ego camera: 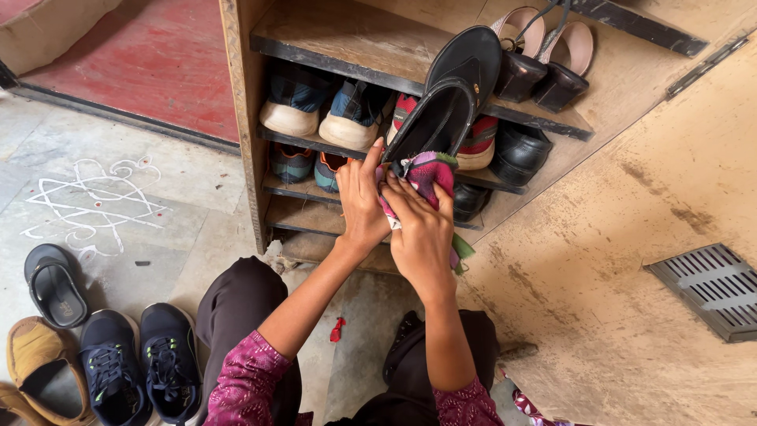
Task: The person sits on the floor and wipes several pairs of shoes and sandals with a cloth. They pick up each item, wipe the upper and sole surfaces, then place the item back on the floor or into a wooden shoe rack.
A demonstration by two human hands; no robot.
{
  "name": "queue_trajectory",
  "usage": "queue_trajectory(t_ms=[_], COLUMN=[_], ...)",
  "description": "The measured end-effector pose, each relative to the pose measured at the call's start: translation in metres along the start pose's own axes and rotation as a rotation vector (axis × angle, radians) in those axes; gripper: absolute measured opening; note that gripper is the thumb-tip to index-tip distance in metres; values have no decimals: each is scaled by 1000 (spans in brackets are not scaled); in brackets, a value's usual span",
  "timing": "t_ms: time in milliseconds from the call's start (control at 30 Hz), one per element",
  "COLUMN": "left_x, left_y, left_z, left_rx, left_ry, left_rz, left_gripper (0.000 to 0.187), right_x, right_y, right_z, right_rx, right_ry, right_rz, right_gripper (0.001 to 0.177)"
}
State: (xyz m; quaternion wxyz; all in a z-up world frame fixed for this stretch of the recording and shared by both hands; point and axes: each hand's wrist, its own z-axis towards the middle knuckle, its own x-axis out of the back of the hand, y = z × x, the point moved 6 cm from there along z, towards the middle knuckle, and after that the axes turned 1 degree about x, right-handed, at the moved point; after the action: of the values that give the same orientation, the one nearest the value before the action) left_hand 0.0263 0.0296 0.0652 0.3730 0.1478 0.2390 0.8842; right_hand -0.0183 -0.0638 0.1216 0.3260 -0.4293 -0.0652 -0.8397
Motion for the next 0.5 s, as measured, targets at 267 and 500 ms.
queue_trajectory(t_ms=[267,500], left_x=[-1,0], left_y=[-5,-4], left_z=[-3,-2], left_rx=[29,-13], left_ry=[-24,18], left_rz=[8,-10], left_gripper=[67,79], right_x=[-31,-30], right_y=[16,41], right_z=[5,23], right_rx=[-107,-104], right_ry=[125,117], right_rz=[-127,-220], right_gripper=[52,57])
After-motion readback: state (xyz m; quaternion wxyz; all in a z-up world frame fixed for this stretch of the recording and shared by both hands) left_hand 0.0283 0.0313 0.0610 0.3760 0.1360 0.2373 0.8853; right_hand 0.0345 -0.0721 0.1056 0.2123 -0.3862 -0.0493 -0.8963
